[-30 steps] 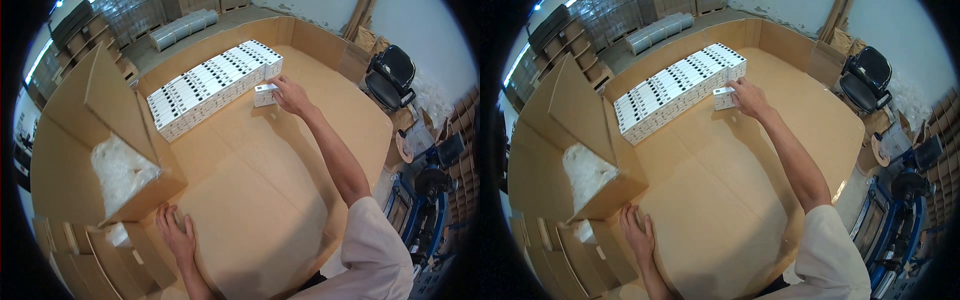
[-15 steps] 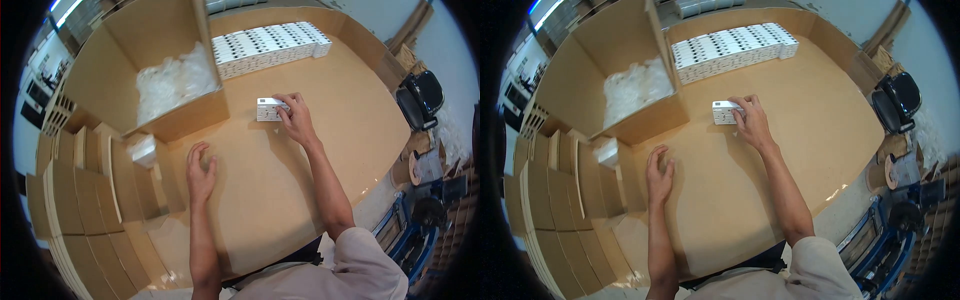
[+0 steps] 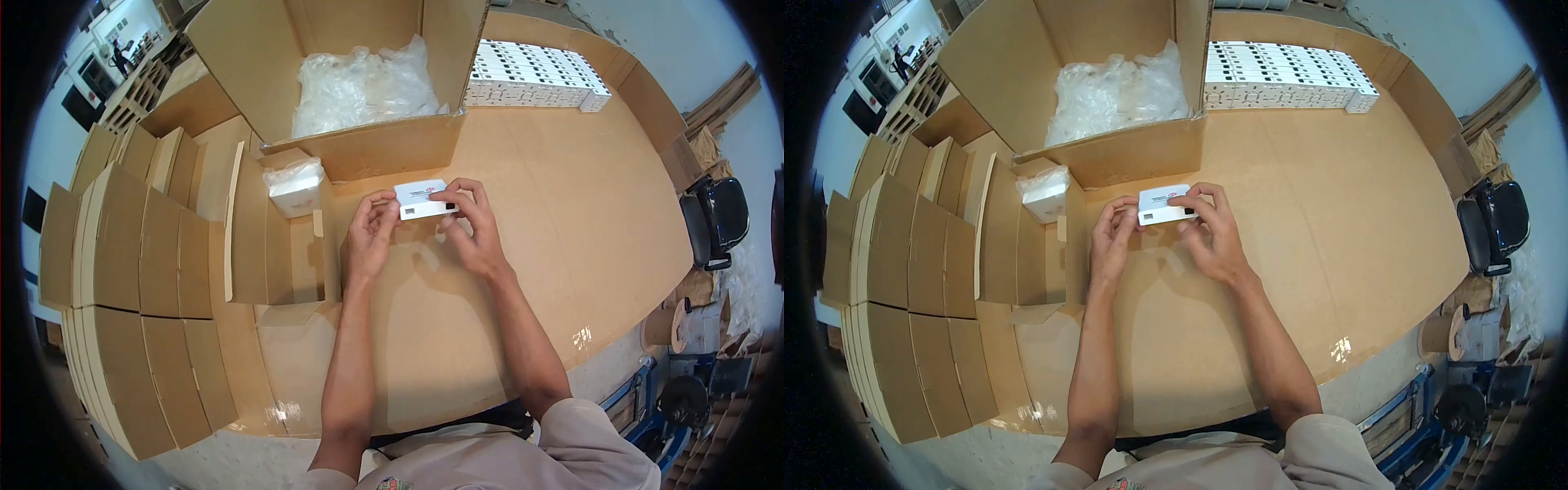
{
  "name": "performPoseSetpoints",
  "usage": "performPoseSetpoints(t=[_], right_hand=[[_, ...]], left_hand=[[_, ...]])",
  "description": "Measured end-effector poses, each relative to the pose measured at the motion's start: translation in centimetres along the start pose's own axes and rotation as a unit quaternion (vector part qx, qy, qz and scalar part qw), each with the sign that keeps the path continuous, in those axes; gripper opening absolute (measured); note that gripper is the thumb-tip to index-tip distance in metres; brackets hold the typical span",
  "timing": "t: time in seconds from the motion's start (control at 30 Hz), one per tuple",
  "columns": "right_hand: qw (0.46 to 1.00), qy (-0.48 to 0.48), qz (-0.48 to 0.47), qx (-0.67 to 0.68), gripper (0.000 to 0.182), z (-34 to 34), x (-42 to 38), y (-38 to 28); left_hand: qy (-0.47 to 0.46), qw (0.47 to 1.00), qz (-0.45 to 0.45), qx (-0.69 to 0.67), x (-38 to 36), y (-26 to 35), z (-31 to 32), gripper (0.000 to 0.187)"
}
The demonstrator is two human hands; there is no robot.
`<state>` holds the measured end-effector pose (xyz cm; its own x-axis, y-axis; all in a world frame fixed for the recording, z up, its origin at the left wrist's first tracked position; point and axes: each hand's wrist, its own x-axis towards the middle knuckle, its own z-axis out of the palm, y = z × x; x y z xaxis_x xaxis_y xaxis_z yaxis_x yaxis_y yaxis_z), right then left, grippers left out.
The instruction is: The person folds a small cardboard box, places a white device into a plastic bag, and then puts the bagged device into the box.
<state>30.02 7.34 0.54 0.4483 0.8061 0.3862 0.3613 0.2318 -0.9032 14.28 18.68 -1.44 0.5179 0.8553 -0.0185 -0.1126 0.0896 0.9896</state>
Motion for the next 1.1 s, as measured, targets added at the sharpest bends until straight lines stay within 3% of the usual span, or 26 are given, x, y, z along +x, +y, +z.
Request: performPoseSetpoints(t=[0.03,0.13,0.23,0.33,0.63,1.1], right_hand=[[0.998,-0.003,0.025,0.057,0.021,0.0,-0.1,0.3],[0.999,0.001,0.04,0.037,0.021,-0.3,0.3,1.6],[0.978,0.007,0.064,0.201,0.029,0.4,0.5,2.0],[0.991,0.013,0.052,0.119,0.043,0.1,0.8,3.1],[0.998,0.018,0.057,0.03,0.038,0.2,0.8,3.2],[0.998,0.0,0.068,0.002,0.037,0.1,0.8,2.9]], left_hand=[[-0.01,1.0,0.01,-0.014,-0.1,-0.3,-0.1,0.025],[-0.018,0.998,0.046,-0.046,0.1,-0.8,-0.3,0.03],[-0.003,0.997,0.069,-0.022,0.1,-0.9,-0.1,0.037],[-0.006,0.995,0.082,0.056,0.0,-0.8,-0.3,0.038],[0.04,0.987,0.085,0.132,0.0,-1.3,-0.2,0.034],[0.043,0.982,0.086,0.162,0.0,-1.4,-0.2,0.032]])
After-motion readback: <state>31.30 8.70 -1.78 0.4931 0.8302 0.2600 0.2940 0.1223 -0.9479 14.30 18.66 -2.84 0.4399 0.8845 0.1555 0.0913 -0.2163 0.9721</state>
